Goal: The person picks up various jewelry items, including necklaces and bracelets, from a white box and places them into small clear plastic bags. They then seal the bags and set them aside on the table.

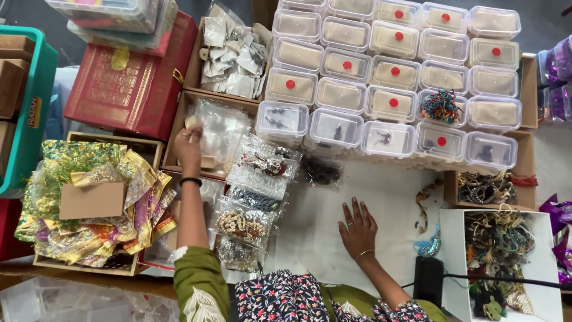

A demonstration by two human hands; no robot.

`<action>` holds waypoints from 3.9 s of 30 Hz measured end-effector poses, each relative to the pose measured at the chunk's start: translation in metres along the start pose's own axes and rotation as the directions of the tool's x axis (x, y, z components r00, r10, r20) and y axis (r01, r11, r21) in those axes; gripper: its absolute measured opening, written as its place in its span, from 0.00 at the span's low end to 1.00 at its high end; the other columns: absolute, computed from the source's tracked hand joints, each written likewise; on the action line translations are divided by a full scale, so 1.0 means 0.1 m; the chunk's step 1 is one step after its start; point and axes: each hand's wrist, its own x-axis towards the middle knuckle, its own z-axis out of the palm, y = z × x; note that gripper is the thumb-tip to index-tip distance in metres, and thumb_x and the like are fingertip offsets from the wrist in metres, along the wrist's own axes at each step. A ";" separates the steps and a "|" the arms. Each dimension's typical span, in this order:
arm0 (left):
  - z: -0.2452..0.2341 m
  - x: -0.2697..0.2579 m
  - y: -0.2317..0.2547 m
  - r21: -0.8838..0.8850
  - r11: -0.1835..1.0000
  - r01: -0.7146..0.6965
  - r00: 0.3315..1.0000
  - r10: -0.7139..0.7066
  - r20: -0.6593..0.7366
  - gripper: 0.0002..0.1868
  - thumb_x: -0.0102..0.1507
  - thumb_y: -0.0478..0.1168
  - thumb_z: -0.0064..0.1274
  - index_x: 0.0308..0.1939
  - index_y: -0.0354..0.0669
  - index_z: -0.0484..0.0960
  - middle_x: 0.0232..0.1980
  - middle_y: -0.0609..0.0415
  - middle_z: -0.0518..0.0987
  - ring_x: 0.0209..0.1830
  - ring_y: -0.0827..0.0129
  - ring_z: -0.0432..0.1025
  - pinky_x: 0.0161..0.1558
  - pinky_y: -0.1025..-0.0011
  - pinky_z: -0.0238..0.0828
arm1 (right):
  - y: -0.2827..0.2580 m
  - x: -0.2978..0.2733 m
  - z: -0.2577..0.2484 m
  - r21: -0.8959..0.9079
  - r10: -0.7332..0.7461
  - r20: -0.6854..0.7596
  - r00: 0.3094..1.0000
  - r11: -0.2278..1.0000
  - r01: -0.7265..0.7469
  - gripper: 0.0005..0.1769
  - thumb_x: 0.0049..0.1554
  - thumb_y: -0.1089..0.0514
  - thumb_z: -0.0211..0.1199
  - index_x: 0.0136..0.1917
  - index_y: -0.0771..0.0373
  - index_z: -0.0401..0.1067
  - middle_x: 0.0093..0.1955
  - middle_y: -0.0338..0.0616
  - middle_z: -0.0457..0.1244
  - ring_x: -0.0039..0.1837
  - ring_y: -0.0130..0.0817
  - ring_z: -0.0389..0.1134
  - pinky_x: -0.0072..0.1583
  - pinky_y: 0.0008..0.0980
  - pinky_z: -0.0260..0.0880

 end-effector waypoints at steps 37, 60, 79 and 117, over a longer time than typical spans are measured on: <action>1.82 -3.23 -0.30 0.675 0.373 -0.637 0.758 0.142 0.637 0.51 0.54 0.55 0.69 0.76 0.44 0.63 0.76 0.38 0.58 0.71 0.35 0.60 0.64 0.35 0.62 | 4.26 -1.85 0.10 0.197 0.984 0.177 0.004 -0.031 -0.980 0.39 0.57 0.52 0.54 0.81 0.46 0.58 0.80 0.51 0.55 0.78 0.58 0.58 0.75 0.63 0.56; 1.61 -3.76 0.89 0.498 0.321 -0.805 0.562 0.680 0.471 0.08 0.73 0.34 0.62 0.52 0.53 0.84 0.51 0.57 0.77 0.58 0.60 0.68 0.61 0.62 0.64 | 4.70 -2.30 -0.41 0.623 0.909 0.108 0.403 0.254 -0.740 0.14 0.61 0.54 0.64 0.56 0.61 0.80 0.52 0.50 0.72 0.53 0.44 0.74 0.54 0.39 0.73; 1.73 -4.11 -0.03 0.360 0.163 -0.919 0.394 0.302 0.868 0.17 0.65 0.40 0.51 0.56 0.41 0.82 0.59 0.51 0.80 0.59 0.53 0.73 0.59 0.57 0.69 | 3.90 -2.07 -2.15 0.848 0.887 0.055 0.459 0.201 -0.491 0.30 0.47 0.67 0.77 0.64 0.66 0.75 0.44 0.42 0.70 0.45 0.27 0.70 0.47 0.25 0.71; 1.88 -4.27 0.02 0.541 0.446 -0.713 0.661 0.169 0.731 0.09 0.62 0.33 0.47 0.41 0.39 0.82 0.49 0.49 0.82 0.49 0.53 0.76 0.41 0.57 0.77 | 2.20 -0.58 -2.05 0.732 0.549 0.244 0.800 0.437 -0.523 0.23 0.48 0.53 0.74 0.56 0.62 0.81 0.44 0.42 0.74 0.43 0.23 0.74 0.46 0.26 0.74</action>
